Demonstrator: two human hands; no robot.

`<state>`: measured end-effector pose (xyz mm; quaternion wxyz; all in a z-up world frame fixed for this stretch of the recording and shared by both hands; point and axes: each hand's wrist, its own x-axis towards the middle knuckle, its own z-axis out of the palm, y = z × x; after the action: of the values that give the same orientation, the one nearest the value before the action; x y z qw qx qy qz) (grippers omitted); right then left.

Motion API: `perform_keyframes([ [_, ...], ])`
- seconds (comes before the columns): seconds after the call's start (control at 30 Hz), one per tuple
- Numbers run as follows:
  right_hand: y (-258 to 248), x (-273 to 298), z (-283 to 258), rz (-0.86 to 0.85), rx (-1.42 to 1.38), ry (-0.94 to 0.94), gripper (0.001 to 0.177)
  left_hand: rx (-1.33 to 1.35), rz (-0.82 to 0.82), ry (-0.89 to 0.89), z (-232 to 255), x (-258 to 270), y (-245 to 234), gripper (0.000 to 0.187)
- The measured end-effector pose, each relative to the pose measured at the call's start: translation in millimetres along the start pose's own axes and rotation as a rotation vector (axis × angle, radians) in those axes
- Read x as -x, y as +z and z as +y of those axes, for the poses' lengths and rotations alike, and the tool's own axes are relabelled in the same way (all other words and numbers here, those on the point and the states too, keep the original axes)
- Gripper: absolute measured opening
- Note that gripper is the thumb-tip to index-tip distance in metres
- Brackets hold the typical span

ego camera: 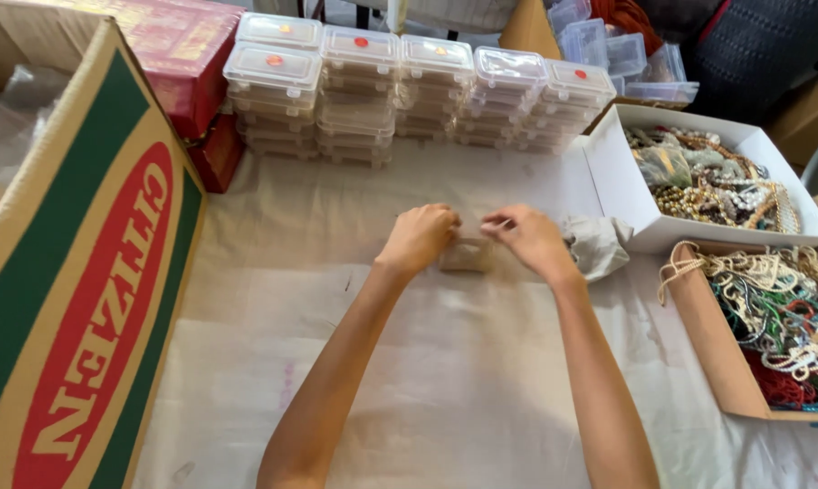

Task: The person is packaging a beaded necklace into a small cloth bag and then into a clear plastic box.

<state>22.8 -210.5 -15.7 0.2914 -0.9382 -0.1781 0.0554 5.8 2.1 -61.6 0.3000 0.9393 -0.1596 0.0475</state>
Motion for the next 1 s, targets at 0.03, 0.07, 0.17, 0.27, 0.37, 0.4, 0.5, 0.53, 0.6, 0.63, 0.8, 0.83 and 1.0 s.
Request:
perform_keyframes([
  [0.03, -7, 4, 0, 0.101, 0.083, -0.007, 0.027, -0.039, 0.157, 0.109, 3, -3, 4, 0.026],
  [0.07, -14, 8, 1, 0.203, 0.166, -0.015, 0.029, -0.079, 0.314, 0.219, 5, -6, 8, 0.034],
  [0.17, -32, 13, 25, 0.339, 0.335, 0.045, 0.038, -0.159, 0.361, 0.322, 22, -15, 42, 0.055],
  [0.27, -34, 12, 76, 0.321, 0.421, 0.184, 0.049, -0.422, 0.168, 0.314, 19, -1, 79, 0.068],
  [0.37, -33, 13, 90, 0.242, 0.421, 0.303, 0.052, -0.295, 0.046, 0.242, 14, 1, 85, 0.066],
  [0.4, -28, 10, 101, 0.241, 0.416, 0.305, 0.052, -0.298, 0.041, 0.243, 12, 1, 88, 0.066],
  [0.5, -21, 2, 127, 0.124, 0.453, 0.398, 0.052, -0.273, 0.067, 0.245, 10, -1, 93, 0.07],
  [0.53, -20, 1, 131, 0.113, 0.489, 0.396, 0.049, -0.284, 0.051, 0.239, 12, -1, 90, 0.071],
  [0.6, -19, 0, 143, 0.105, 0.526, 0.394, 0.046, -0.296, 0.037, 0.235, 15, 0, 87, 0.071],
  [0.63, -19, -1, 151, 0.154, 0.525, 0.387, 0.037, -0.293, 0.025, 0.23, 16, 1, 84, 0.075],
  [0.8, -50, 7, 94, 0.254, 0.368, 0.319, 0.028, -0.29, 0.102, 0.237, 19, -2, 76, 0.092],
  [0.83, -54, 7, 81, 0.229, 0.217, 0.235, 0.028, -0.169, 0.227, 0.295, 19, -2, 74, 0.102],
  [1.0, -39, 6, 31, 0.109, -0.278, -0.046, 0.027, 0.16, 0.529, 0.59, 39, 13, 43, 0.103],
])
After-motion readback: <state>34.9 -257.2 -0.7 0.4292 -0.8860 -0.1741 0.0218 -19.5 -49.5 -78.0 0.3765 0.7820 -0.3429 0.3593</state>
